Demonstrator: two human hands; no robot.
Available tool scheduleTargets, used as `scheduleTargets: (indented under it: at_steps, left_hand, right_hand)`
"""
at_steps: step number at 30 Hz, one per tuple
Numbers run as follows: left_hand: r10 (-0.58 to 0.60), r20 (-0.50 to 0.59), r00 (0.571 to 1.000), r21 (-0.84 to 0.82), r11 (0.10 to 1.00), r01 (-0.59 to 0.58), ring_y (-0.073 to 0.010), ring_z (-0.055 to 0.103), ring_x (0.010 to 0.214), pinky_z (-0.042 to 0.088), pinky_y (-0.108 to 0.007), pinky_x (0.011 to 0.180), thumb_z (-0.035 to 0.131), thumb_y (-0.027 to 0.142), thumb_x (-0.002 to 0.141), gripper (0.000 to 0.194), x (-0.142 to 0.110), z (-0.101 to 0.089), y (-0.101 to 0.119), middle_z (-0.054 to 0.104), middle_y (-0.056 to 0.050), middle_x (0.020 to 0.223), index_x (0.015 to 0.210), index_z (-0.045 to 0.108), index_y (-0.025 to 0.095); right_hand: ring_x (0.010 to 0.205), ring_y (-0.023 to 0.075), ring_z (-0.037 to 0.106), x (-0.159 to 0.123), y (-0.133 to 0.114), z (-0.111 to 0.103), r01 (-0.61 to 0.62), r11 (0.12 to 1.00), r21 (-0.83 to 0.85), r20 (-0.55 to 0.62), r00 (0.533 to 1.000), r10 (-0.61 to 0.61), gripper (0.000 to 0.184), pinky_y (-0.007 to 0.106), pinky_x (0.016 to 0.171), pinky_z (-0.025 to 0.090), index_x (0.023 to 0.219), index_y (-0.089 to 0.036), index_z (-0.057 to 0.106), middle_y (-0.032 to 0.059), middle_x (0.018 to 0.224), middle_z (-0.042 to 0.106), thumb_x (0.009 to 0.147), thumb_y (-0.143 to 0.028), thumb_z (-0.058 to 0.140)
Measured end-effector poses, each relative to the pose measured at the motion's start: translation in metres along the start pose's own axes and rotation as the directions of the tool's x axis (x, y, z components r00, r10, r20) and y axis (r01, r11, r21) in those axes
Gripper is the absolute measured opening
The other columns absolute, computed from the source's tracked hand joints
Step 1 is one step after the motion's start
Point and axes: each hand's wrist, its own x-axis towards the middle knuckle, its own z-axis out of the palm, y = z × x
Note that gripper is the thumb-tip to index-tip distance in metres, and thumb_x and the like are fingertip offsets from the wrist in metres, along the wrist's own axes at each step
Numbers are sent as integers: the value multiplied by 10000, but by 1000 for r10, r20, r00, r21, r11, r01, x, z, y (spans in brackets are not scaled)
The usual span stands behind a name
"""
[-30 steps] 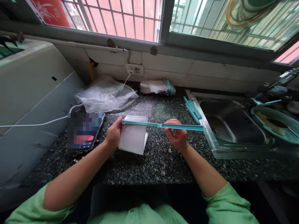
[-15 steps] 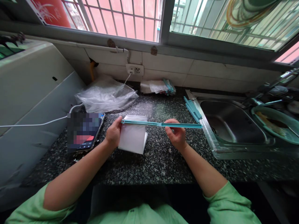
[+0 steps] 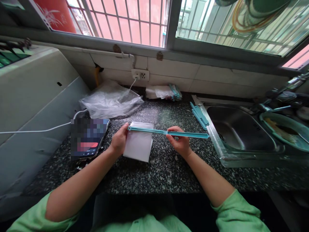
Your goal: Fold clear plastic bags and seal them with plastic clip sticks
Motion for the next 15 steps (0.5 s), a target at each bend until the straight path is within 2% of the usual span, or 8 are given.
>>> scheduleTargets:
  at_steps: [3,15]
  left_hand:
    - [-30,47,998,-5,1000,30,-212,620,811,473,-278,737,683,416,567,281,-1,1,0,659,-12,644,640,611,154]
    - [-62,66,996,16,998,61,-218,630,804,478,-278,714,661,417,606,278,-2,1,1,675,-25,671,648,618,145]
  right_hand:
    - [690,139,580,1,-1,1,33,999,-43,16,999,-32,116,265,597,500,842,-210,596,25,788,610,766,-295,620]
    - [667,143,586,3,-1,0,98,986,-137,40,995,-94,95,280,590,502,818,-212,616,25,753,629,767,-293,623]
